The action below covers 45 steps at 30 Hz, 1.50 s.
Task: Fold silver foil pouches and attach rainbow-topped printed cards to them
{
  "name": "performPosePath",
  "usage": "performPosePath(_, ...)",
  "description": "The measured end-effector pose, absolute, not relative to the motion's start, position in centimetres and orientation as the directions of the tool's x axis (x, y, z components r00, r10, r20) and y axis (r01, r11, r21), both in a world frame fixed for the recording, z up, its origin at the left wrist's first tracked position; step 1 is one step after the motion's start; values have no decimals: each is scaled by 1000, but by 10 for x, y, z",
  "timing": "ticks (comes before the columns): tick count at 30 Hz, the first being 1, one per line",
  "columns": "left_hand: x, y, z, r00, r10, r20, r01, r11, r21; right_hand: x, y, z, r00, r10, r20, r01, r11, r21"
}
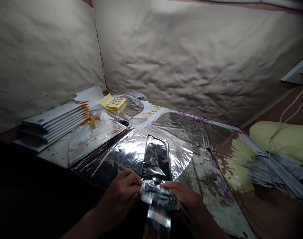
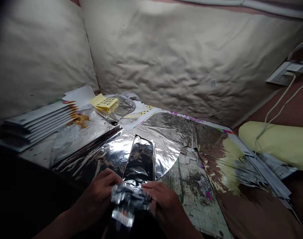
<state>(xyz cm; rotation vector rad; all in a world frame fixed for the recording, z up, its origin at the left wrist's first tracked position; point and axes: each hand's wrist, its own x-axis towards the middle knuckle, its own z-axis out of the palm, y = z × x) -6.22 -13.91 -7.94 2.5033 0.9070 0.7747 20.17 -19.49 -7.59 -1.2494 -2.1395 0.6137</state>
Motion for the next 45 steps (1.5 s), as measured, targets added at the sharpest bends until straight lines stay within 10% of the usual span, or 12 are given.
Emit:
performPosePath(4,-44,-131,-67,480,852,211,582,-489,650,193,-187,-82,84,995,57,439,14,-898)
performPosePath(11,-26,-121,-71,460,871,170,710,-477,519,184,-189,-93,301,925,233,599,7,-801)
performPosePath(23,-33,-116,-79,513,763,393,689,-639,342,190,-205,-94,-111,872,477,923,268,-276)
performPosePath(32,-37,-117,-73,763,625,166,580,-775,249,217,-223,-84,-521,749,409,848,507,151)
performPosePath(45,-42,-127,-60,910,413,37,365,-840,402,236,-224,-83,-530,777,339,706,626,-330)
